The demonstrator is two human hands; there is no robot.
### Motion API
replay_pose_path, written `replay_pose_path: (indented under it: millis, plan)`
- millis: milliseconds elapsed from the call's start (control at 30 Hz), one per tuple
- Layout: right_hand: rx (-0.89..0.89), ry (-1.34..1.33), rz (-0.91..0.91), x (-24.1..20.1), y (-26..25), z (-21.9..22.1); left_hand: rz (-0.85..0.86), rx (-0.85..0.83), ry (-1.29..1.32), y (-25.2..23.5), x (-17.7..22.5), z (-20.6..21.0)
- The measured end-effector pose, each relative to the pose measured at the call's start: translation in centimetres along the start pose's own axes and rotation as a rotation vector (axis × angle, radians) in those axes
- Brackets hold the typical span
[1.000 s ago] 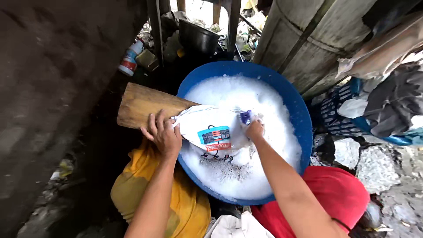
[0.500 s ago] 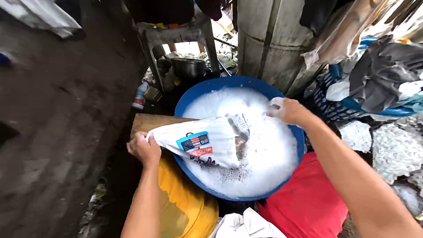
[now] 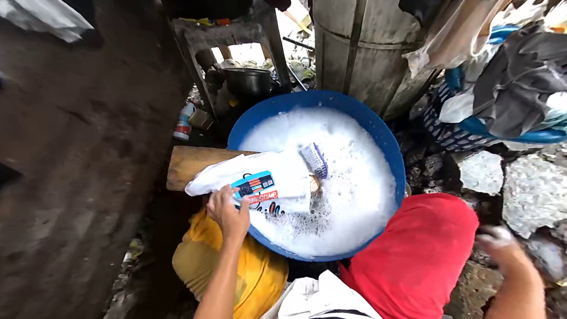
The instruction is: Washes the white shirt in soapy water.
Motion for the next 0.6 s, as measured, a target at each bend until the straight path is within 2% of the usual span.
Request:
replay_pose_path:
  millis: [67,100,133,167,200,267,300,333,367,467,567,600]
  plan:
    - [-0.22,0.001,0.092,2.4,2.6,3.9,0.035,-0.043,0.017,2.0,0.9,1.6]
    - [-0.282,0.06,0.05,4.1,2.8,5.9,0.046,-0.075,0.023,2.7,1.2,2.4]
    - [-0.238,0.142,-0.13,7.3,1.9,8.2,0.051,-0.11,0.025,3.5,1.5,3.0]
    - [0.018,0.107,-0.39,11.6,0.1,11.2,0.051,-0.139,0.018,4.1,1.7,3.6]
    - [-0.009,0.115,-0.257,12.6,-0.1,12.5,0.048,-0.161,0.011,4.7,1.9,4.0]
    - [-0.113,0.111,0.231,9.8,2.0,12.8,0.055,-0.168,0.015,5.6,2.4,4.6]
    - [-0.111,0.045,0.397,8.2,3.5,12.5,0.064,-0.158,0.012,6.0,2.5,4.8]
    - [0.09,-0.061,0.451,7.6,4.4,12.9,0.067,-0.159,0.012,6.4,2.6,4.9]
    - [0.165,-0.119,0.47,6.7,5.1,12.6,0.065,-0.167,0.012,6.6,2.6,4.9]
    - [0.14,-0.1,0.526,5.1,6.0,11.0,0.059,-0.167,0.025,7.4,2.4,4.9]
    - [0.091,0.164,0.429,5.0,5.2,10.3,0.076,-0.144,0.04,7.9,2.4,5.0]
    - [0.099,0.235,0.313,4.5,5.7,9.5,0.078,-0.147,0.045,8.1,2.4,5.1]
Point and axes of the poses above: each hand's wrist, its own y-axis away from the middle knuckle, its own z-axis out of the palm, x = y × z, the point moved 4 cm from there along -y, towards the middle knuckle, and after that the axes turned 10 degrees about z, right-handed, at the moved point
